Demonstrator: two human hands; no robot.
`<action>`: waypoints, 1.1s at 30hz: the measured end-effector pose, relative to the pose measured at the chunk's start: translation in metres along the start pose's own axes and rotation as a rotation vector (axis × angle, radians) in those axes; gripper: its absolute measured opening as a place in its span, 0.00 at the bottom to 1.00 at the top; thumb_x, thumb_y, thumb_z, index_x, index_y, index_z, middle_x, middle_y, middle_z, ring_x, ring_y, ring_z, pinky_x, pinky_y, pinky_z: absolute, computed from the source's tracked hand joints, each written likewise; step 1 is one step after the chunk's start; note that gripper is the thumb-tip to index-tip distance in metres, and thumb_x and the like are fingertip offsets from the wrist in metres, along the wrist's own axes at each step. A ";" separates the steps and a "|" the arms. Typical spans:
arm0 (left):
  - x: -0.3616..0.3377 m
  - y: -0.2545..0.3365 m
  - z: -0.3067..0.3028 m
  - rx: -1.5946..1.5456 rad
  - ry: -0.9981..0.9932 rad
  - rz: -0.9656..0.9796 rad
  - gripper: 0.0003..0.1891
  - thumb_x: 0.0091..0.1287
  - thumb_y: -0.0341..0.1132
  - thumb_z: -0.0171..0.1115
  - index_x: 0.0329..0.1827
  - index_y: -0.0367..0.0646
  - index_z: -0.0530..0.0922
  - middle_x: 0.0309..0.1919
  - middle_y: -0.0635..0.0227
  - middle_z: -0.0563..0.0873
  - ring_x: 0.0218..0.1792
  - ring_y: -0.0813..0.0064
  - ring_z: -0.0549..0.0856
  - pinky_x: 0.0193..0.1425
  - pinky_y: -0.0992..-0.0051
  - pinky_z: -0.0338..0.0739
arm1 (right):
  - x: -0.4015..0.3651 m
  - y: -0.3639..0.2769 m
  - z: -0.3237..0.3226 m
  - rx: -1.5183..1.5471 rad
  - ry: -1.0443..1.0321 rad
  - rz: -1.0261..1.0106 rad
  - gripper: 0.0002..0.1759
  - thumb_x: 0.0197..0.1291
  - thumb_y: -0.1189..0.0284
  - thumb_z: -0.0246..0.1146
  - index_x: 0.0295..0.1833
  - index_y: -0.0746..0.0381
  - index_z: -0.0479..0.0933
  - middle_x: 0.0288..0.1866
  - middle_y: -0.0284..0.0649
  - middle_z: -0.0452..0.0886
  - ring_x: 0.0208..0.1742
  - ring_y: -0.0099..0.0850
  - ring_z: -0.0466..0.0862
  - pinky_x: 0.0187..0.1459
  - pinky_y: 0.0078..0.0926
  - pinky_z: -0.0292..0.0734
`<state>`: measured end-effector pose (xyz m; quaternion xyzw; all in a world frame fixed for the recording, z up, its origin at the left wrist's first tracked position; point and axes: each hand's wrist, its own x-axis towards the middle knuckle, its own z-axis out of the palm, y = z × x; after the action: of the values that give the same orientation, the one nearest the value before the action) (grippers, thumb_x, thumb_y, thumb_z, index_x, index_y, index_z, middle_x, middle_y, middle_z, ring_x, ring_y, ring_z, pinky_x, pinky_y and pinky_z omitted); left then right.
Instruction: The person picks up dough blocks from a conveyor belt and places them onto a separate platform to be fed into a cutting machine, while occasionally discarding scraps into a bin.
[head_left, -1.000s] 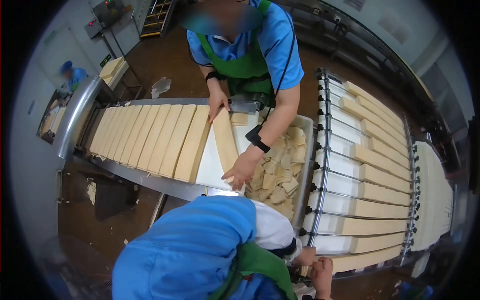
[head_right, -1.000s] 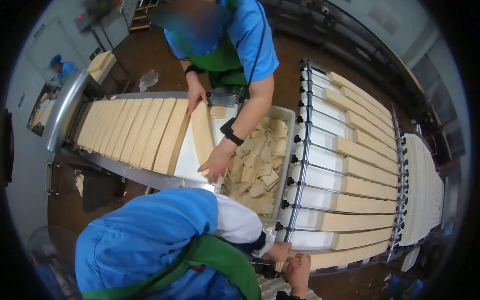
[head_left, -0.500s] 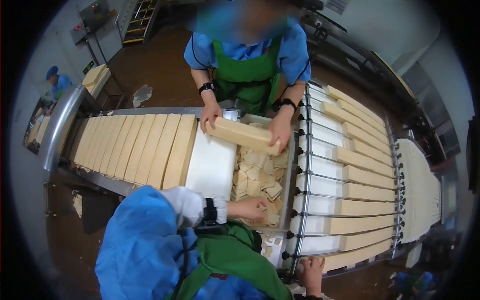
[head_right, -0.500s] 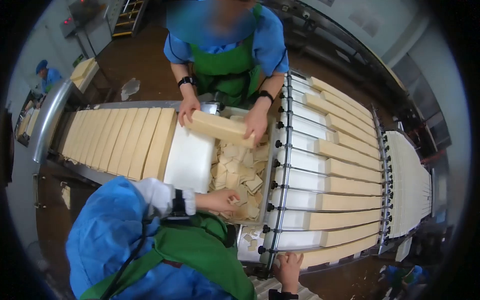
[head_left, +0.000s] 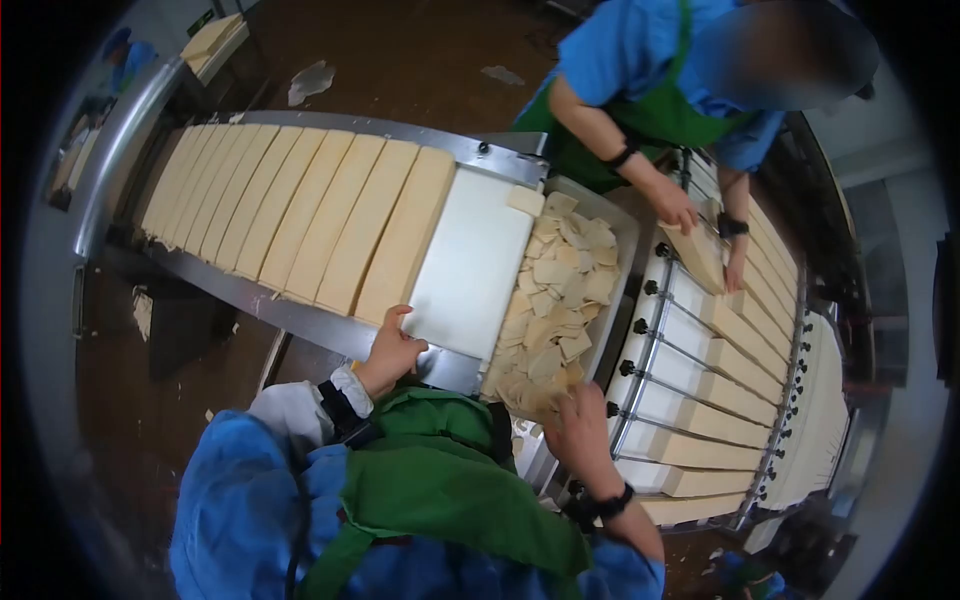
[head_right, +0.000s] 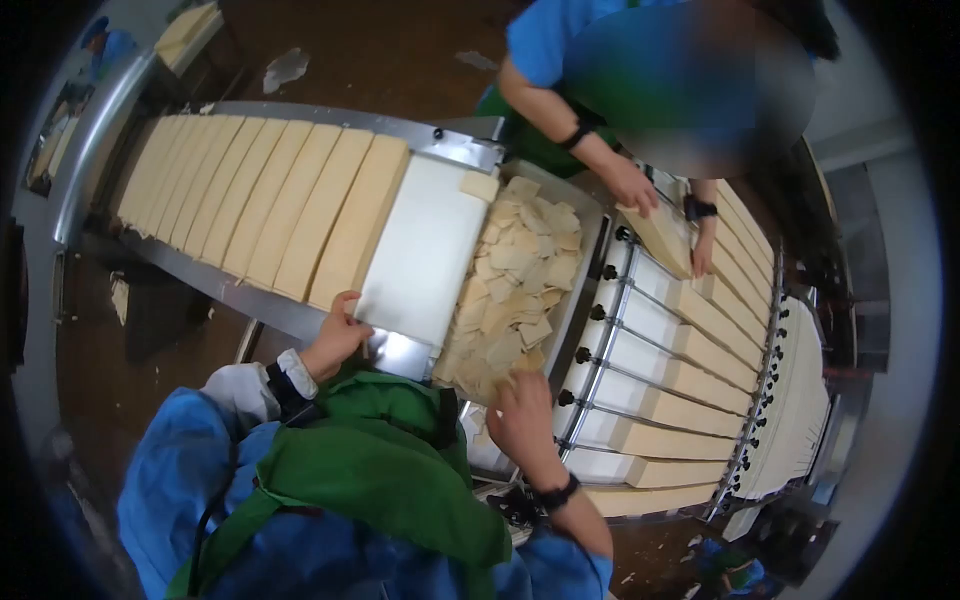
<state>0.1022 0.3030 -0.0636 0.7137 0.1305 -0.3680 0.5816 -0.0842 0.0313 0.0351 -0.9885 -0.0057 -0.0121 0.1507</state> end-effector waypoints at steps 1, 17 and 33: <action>0.003 -0.009 -0.010 -0.010 0.006 -0.012 0.36 0.56 0.23 0.69 0.71 0.44 0.66 0.42 0.62 0.81 0.40 0.71 0.83 0.42 0.73 0.80 | 0.036 -0.009 0.011 0.038 0.012 -0.078 0.22 0.51 0.72 0.69 0.53 0.69 0.79 0.55 0.56 0.75 0.60 0.54 0.76 0.67 0.54 0.70; 0.039 -0.022 -0.101 -0.346 -0.211 -0.101 0.51 0.61 0.23 0.68 0.86 0.59 0.52 0.36 0.71 0.80 0.34 0.80 0.78 0.40 0.78 0.76 | 0.418 -0.051 0.227 -0.071 0.112 -0.005 0.38 0.73 0.58 0.57 0.79 0.71 0.60 0.83 0.57 0.59 0.85 0.51 0.55 0.82 0.51 0.50; 0.054 0.021 -0.065 -0.279 -0.292 -0.283 0.50 0.65 0.20 0.60 0.86 0.60 0.43 0.49 0.61 0.84 0.37 0.72 0.86 0.42 0.73 0.84 | 0.441 -0.027 0.158 -0.110 -0.058 0.318 0.31 0.49 0.55 0.66 0.54 0.67 0.82 0.57 0.48 0.79 0.65 0.43 0.74 0.70 0.48 0.63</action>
<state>0.1767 0.3437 -0.0809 0.5401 0.1932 -0.5235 0.6300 0.3598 0.1080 -0.0967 -0.9836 0.1470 0.0402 0.0960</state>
